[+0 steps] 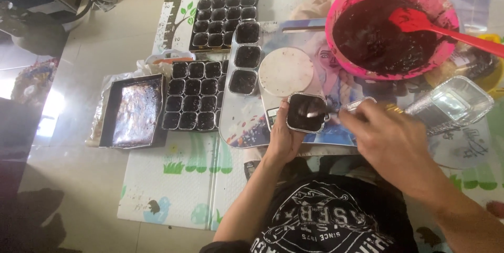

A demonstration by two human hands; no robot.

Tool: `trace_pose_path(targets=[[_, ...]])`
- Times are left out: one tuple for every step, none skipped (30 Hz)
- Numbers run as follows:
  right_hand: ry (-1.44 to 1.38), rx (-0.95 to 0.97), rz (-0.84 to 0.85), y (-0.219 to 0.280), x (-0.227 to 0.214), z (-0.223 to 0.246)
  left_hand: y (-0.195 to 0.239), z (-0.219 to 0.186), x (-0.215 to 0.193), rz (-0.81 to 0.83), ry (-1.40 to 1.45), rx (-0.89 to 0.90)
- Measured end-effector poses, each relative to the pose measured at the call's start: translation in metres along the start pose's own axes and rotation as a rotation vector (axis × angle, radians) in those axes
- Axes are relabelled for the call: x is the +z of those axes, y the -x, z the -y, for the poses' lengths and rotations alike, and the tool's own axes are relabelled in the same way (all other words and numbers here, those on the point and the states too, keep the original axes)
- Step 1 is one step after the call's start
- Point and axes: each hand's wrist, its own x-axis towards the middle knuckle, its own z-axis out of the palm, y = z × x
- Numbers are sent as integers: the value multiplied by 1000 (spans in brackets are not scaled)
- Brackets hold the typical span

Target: Transferring chocolate batter from a large bowl into small individual containers using a spatula.

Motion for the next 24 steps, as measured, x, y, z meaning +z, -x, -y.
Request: trace_pose_path(targets=[[-9,-47,58,5,11,-4,0,1,0,28,28,1],[-18,-95,116,9,21,-8,-1,1,1,56,57,2],[-13,-94,110,9,11,-8,-1,1,0,63,55,5],[24,-27,30,10,0,-8,-2,1,0,44,47,-5],[57,35,-43,12,-11,-7,1,3,-1,16,44,-15],[58,30,-43,12,-6,-10,-1,2,0,14,48,-13],[-35,59,2,13,-1,-11,-2,1,1,66,79,14],[-127,87,46,13,4,-12,-3,0,1,118,110,40],[-123,87,39,13,6,-12,-3,2,-1,125,108,44],[-306,213,63,13,7,-10,-4,2,-3,98,137,15],[-491,335,92,12,9,-10,-3,5,-5,67,169,-13],[-490,329,88,11,18,-14,-8,5,-7,70,170,-8],[-679,549,237,14,28,-16,-7,7,-10,103,166,-9],[-865,769,391,16,37,-18,-7,9,-14,135,163,-10],[-866,768,388,25,61,-20,-6,9,-13,137,160,-8],[-1298,879,420,34,84,-22,-5,9,-12,141,148,-7],[-1735,970,441,42,108,-26,-4,9,-10,146,137,-5],[-1734,967,438,31,99,-22,-9,14,-12,150,136,-3],[-1989,916,496,23,91,-16,-12,19,-14,81,84,-8],[-2243,849,555,14,83,-11,-14,25,-16,13,32,-15],[-2243,851,553,15,87,-8,-13,26,-16,13,31,-16],[-2367,889,611,15,91,-5,-12,27,-16,-9,45,-10],[-2490,920,668,14,95,-2,-14,26,-16,-28,58,-1],[-2489,915,664,12,92,-2,-18,28,-24,-23,57,0]])
